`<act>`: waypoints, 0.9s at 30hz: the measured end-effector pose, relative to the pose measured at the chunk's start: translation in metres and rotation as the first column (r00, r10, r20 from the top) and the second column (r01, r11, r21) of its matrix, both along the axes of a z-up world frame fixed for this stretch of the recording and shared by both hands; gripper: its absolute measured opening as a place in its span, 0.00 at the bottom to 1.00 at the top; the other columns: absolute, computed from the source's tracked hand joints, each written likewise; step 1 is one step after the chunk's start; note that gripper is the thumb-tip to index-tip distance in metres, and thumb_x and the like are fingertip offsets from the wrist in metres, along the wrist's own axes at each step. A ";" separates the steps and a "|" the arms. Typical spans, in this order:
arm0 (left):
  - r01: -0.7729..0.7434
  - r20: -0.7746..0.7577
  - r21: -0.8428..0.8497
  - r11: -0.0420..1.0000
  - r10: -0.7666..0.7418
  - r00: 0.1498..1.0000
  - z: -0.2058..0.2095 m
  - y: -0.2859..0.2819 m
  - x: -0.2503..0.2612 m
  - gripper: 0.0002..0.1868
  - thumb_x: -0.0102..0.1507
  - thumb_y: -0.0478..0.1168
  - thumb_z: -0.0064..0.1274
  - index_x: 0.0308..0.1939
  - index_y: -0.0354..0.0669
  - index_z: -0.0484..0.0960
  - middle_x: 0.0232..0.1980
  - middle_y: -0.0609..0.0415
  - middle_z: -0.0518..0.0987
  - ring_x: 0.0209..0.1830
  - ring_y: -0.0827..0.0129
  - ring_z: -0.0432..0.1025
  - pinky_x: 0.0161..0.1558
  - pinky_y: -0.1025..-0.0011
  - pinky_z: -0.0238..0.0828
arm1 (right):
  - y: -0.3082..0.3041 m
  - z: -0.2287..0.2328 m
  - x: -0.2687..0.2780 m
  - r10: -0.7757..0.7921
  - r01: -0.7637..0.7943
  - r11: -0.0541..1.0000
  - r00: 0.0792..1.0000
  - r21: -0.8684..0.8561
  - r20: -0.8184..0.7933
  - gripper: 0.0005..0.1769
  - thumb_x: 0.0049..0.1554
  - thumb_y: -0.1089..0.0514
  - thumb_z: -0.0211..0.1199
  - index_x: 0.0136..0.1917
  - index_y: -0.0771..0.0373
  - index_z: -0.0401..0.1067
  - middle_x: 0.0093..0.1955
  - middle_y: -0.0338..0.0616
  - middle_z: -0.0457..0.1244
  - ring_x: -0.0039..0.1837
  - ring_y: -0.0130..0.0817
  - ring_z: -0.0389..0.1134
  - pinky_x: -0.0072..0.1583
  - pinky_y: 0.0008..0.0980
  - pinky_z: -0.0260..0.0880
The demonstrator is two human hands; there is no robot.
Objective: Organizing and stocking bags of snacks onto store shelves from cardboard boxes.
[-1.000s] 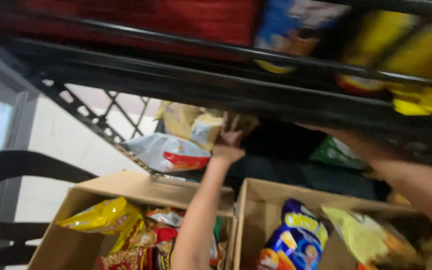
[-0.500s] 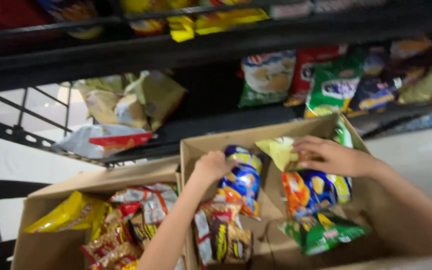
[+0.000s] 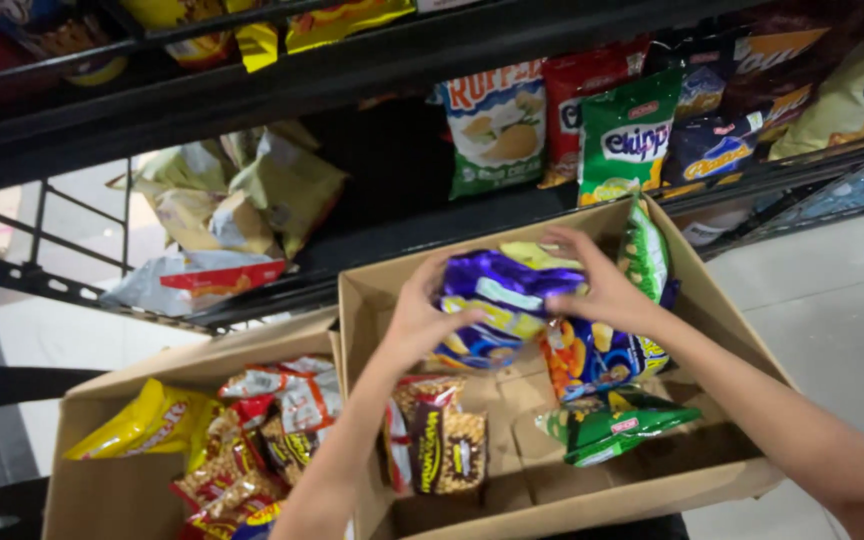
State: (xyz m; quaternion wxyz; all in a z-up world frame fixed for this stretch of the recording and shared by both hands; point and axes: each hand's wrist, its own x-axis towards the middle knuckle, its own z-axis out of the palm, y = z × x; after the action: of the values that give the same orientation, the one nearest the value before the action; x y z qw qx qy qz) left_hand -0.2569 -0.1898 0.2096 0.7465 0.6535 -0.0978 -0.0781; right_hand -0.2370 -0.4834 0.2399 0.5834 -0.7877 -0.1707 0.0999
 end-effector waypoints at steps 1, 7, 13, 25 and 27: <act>-0.001 0.063 0.001 1.000 0.001 0.998 0.020 -0.007 -0.009 0.46 0.50 0.32 0.73 0.70 0.30 0.67 0.63 0.46 0.79 0.62 0.64 0.74 0.67 0.65 0.71 | 0.002 0.007 -0.003 0.077 -0.077 0.997 0.976 -0.004 0.206 0.39 0.51 0.58 0.70 0.72 0.67 0.59 0.69 0.47 0.61 0.68 0.35 0.63 0.64 0.31 0.65; 0.009 0.064 0.115 0.993 -0.016 0.998 0.048 -0.025 -0.033 0.43 0.49 0.32 0.73 0.66 0.35 0.70 0.59 0.50 0.80 0.59 0.68 0.74 0.64 0.68 0.69 | -0.012 0.001 -0.011 -0.048 0.048 0.997 0.999 0.057 0.000 0.25 0.49 0.58 0.75 0.59 0.69 0.76 0.54 0.43 0.70 0.54 0.25 0.68 0.58 0.28 0.70; 0.067 -0.108 -0.038 0.997 -0.071 0.992 0.042 -0.036 -0.044 0.27 0.57 0.39 0.68 0.58 0.33 0.79 0.50 0.52 0.84 0.48 0.70 0.77 0.54 0.68 0.77 | -0.005 0.020 -0.019 -0.183 0.192 0.977 0.979 0.098 -0.095 0.19 0.53 0.57 0.73 0.54 0.69 0.79 0.45 0.39 0.70 0.47 0.23 0.67 0.51 0.28 0.71; 0.174 -0.046 0.532 0.829 -0.177 0.983 0.105 -0.037 -0.058 0.32 0.50 0.56 0.70 0.49 0.36 0.83 0.41 0.42 0.86 0.42 0.58 0.82 0.49 0.62 0.77 | 0.040 0.086 -0.009 0.121 0.027 0.964 0.844 -0.266 0.523 0.08 0.58 0.62 0.66 0.52 0.64 0.75 0.49 0.44 0.68 0.55 0.36 0.69 0.56 0.36 0.71; 0.161 -0.064 0.679 0.716 -0.160 0.985 0.102 -0.034 -0.062 0.33 0.48 0.58 0.73 0.45 0.35 0.85 0.40 0.38 0.85 0.41 0.53 0.81 0.49 0.59 0.75 | 0.042 0.079 0.002 0.066 0.086 0.958 0.861 -0.273 0.505 0.02 0.63 0.63 0.63 0.49 0.63 0.74 0.47 0.42 0.68 0.54 0.33 0.69 0.55 0.34 0.71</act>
State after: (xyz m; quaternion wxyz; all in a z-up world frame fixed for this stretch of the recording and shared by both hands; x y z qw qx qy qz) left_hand -0.3184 -0.2233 0.3120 0.4452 0.8705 -0.1182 -0.1731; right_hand -0.2354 -0.4412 0.3189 0.3979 -0.8629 -0.2981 -0.0909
